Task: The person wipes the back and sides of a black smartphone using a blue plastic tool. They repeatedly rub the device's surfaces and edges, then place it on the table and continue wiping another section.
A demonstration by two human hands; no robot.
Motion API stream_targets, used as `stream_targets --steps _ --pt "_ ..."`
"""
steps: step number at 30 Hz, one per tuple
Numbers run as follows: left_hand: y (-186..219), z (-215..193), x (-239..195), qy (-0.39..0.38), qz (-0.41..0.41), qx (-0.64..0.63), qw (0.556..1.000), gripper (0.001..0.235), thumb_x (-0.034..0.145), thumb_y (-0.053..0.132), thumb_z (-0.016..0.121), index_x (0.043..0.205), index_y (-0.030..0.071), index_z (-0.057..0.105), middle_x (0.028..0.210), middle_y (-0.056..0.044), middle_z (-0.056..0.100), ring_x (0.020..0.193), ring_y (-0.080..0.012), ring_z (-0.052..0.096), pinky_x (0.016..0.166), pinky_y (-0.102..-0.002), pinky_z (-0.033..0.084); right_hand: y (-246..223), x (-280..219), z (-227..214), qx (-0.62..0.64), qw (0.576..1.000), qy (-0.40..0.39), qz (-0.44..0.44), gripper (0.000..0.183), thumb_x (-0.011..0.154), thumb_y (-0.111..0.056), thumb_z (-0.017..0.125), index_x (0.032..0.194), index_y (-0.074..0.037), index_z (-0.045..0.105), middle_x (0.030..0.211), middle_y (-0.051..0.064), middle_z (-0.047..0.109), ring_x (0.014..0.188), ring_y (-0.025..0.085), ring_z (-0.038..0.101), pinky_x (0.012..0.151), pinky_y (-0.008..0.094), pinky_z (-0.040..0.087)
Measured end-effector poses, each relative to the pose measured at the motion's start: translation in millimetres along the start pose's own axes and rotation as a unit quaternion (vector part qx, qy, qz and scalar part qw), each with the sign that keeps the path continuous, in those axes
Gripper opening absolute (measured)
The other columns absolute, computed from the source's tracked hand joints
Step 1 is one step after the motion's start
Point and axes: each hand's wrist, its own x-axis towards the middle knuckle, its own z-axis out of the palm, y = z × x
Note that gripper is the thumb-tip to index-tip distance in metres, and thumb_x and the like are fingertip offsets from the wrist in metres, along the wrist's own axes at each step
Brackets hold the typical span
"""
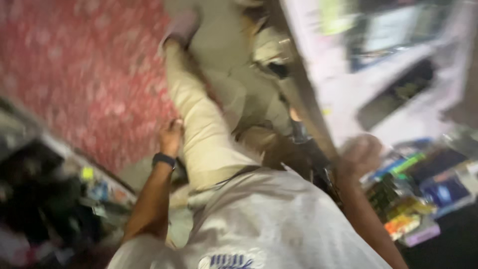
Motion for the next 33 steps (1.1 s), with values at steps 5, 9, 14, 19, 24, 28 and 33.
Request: stream_targets --steps 5,9,14,19,24,28,33 --pt "212.5 -0.5 13.5 -0.045 0.246 -0.015 0.968 0.016 0.099 0.008 0.069 0.113 0.000 0.067 0.100 -0.010 0.067 0.088 -0.0191 0.062 0.080 -0.032 0.052 -36.4 16.0 -5.3 -0.098 0.993 -0.004 -0.073 0.017 0.104 -0.012 0.054 0.105 0.001 0.064 0.102 0.018 0.065 0.091 0.036 0.066 0.082 0.047 0.053" --pt "344.9 39.4 -38.0 -0.225 0.325 0.035 0.918 0.027 0.089 0.012 0.076 0.112 0.000 0.068 0.097 -0.011 0.070 0.076 -0.0206 0.069 0.063 -0.032 0.056 -53.1 23.2 -14.2 -0.057 0.992 0.037 -0.102 0.014 0.099 -0.010 0.060 0.105 0.001 0.066 0.093 0.020 0.066 0.081 0.039 0.066 0.075 0.045 0.054" --pt "449.3 102.8 -80.9 -0.464 0.401 0.069 0.786 0.032 0.089 0.016 0.075 0.117 0.002 0.066 0.105 -0.014 0.071 0.081 -0.0261 0.072 0.071 -0.036 0.058 -66.3 35.4 -22.4 -0.054 0.993 0.044 -0.100 0.013 0.096 -0.010 0.065 0.107 -0.003 0.063 0.093 0.015 0.066 0.082 0.036 0.066 0.074 0.044 0.054" --pt "492.7 175.1 -83.1 -0.451 0.503 0.198 0.710 0.044 0.086 0.019 0.073 0.125 0.001 0.061 0.115 -0.018 0.068 0.097 -0.0387 0.069 0.079 -0.047 0.056 -63.8 35.8 -21.9 -0.117 0.991 0.034 -0.048 0.016 0.090 -0.016 0.071 0.104 -0.009 0.064 0.087 0.011 0.064 0.076 0.034 0.063 0.065 0.046 0.050" --pt "505.8 221.5 -87.2 -0.398 0.456 0.323 0.727 0.067 0.083 0.033 0.078 0.134 -0.002 0.050 0.115 -0.024 0.065 0.095 -0.0435 0.067 0.077 -0.051 0.055 -44.6 20.0 -16.2 -0.131 0.990 -0.020 0.037 0.019 0.086 -0.023 0.076 0.099 -0.015 0.064 0.087 0.008 0.064 0.079 0.032 0.065 0.065 0.046 0.051" --pt "514.3 237.6 -106.9 -0.368 0.420 0.388 0.734 0.062 0.083 0.038 0.078 0.128 0.003 0.053 0.114 -0.021 0.066 0.094 -0.0435 0.067 0.075 -0.053 0.055 -32.4 13.1 -10.6 -0.120 0.991 0.062 -0.015 0.036 0.084 -0.029 0.078 0.112 -0.013 0.062 0.097 0.014 0.067 0.085 0.034 0.067 0.068 0.047 0.053" --pt "519.8 243.5 -136.6 -0.310 0.435 0.433 0.726 0.063 0.082 0.044 0.080 0.119 0.001 0.053 0.112 -0.022 0.064 0.092 -0.0433 0.067 0.074 -0.054 0.055 -34.4 4.9 -13.4 -0.087 0.993 0.082 -0.018 0.051 0.078 -0.038 0.081 0.116 -0.012 0.061 0.096 0.015 0.069 0.082 0.036 0.067 0.065 0.048 0.054"
